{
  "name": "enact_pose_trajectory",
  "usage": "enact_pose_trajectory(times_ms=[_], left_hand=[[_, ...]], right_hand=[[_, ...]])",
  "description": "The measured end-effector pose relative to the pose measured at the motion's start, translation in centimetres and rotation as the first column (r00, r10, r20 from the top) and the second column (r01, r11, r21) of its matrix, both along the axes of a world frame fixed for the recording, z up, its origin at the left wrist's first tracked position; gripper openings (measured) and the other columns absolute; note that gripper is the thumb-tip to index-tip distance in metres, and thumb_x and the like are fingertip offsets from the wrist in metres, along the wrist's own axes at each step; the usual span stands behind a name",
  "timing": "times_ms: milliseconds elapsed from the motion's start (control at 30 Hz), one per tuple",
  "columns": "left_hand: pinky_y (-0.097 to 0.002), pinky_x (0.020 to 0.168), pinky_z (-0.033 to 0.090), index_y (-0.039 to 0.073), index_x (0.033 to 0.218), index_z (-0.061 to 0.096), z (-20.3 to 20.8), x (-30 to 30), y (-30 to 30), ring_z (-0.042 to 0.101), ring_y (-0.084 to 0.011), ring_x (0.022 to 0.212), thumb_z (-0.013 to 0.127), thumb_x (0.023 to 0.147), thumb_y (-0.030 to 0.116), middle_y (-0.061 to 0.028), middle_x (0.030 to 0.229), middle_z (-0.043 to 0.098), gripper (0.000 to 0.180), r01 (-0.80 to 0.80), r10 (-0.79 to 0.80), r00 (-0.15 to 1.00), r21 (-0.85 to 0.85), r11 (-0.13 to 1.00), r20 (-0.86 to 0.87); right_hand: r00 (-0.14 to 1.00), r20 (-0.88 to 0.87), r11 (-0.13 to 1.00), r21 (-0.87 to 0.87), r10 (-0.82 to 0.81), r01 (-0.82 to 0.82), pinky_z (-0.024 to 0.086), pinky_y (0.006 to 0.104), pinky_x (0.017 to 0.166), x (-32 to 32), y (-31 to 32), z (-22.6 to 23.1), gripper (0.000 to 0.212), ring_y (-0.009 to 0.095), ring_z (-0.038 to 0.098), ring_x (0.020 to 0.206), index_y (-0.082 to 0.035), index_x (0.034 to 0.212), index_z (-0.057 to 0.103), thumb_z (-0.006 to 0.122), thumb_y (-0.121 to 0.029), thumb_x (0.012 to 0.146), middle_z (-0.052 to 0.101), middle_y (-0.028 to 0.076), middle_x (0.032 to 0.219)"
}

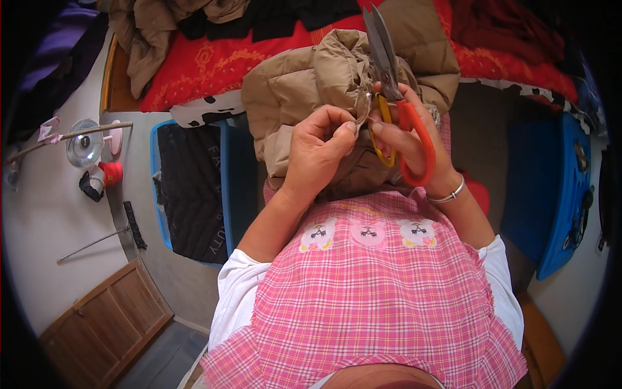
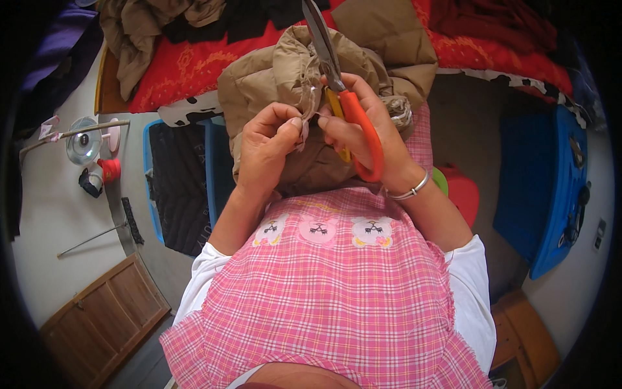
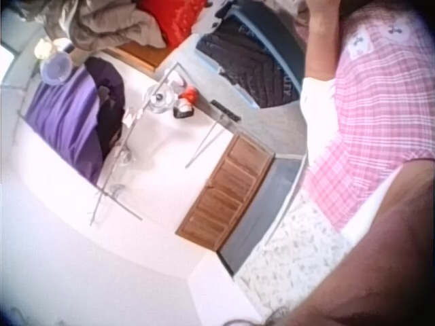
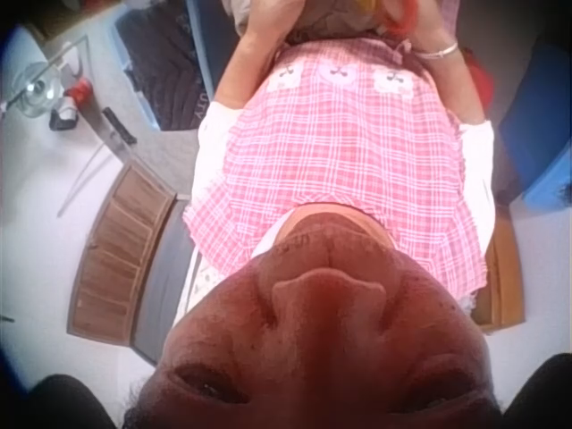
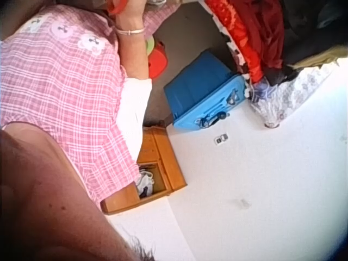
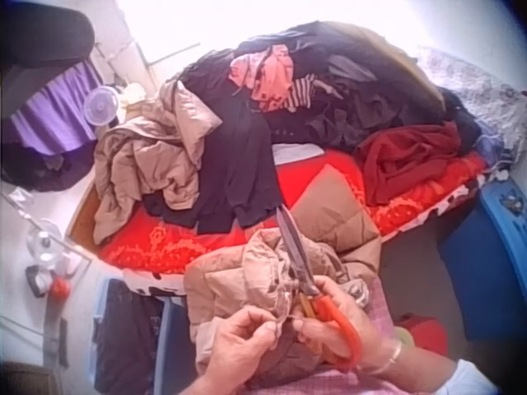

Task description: Cutting and checking the lining of a beige down jacket.

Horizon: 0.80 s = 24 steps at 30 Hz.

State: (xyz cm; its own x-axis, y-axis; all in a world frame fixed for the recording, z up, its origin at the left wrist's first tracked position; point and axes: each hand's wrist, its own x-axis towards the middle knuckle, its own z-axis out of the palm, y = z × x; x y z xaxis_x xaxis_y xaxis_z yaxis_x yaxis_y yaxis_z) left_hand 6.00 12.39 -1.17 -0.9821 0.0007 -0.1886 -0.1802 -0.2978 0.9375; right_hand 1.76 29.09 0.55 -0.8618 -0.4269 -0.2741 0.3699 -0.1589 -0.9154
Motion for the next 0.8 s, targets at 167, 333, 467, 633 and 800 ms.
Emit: enact_pose_trajectory(times_ms=[167,333,467,633,800], left_hand=[[-0.0185,0.058,0.04,0.001,0.092,0.057,-0.1,-0.1,-0.2,0.049,-0.0044,0.064,0.055,0.09,0.006,-0.0009,0.074,0.056,0.006,-0.032,0.032,0.999,-0.008,0.999,-0.022],[-0.0178,0.058,0.04,0.001,0.093,0.057,-0.1,-0.5,0.2,0.048,-0.0031,0.064,0.055,0.089,0.004,0.0008,0.076,0.056,0.005,-0.105,0.096,0.99,-0.077,0.992,-0.102],[-0.017,0.058,0.039,0.001,0.093,0.057,-0.4,-0.7,0.6,0.048,-0.0022,0.065,0.056,0.089,0.002,0.0018,0.076,0.055,0.005,-0.136,0.112,0.982,-0.155,0.978,-0.151],[-0.0176,0.057,0.041,0.0,0.084,0.058,-0.4,-0.7,0.9,0.049,-0.0015,0.063,0.061,0.083,0.003,0.0021,0.074,0.055,0.004,-0.193,0.132,0.966,-0.276,0.942,-0.224],[-0.0198,0.055,0.042,0.0,0.084,0.058,-0.9,-0.9,1.0,0.051,-0.005,0.06,0.061,0.08,0.0,-0.0012,0.074,0.055,0.005,-0.267,0.119,0.919,-0.37,0.89,-0.376]], right_hand=[[0.993,0.014,0.992,0.051,0.114,-0.114,0.044,0.0184,0.058,1.2,2.4,1.3,0.052,0.006,0.054,0.067,-0.002,0.128,0.038,0.064,-0.015,0.085,0.057,0.002,0.087],[0.923,-0.012,0.919,-0.081,0.385,-0.385,0.044,0.0193,0.062,3.8,6.3,0.1,0.048,0.005,0.05,0.069,-0.002,0.127,0.041,0.062,-0.024,0.09,0.055,0.001,0.083],[0.894,0.105,0.898,0.017,0.435,-0.439,0.044,0.0184,0.062,4.6,7.5,0.6,0.049,0.004,0.05,0.067,-0.003,0.126,0.041,0.061,-0.03,0.091,0.054,0.0,0.082],[0.893,0.178,0.903,0.042,0.414,-0.427,0.044,0.0172,0.058,4.4,7.3,0.7,0.047,0.004,0.052,0.066,-0.004,0.126,0.041,0.057,-0.033,0.093,0.053,0.0,0.08],[0.888,0.22,0.911,-0.014,0.404,-0.411,0.044,0.0166,0.057,4.5,7.4,0.5,0.045,0.004,0.052,0.065,-0.004,0.125,0.042,0.055,-0.033,0.093,0.053,0.0,0.08]])
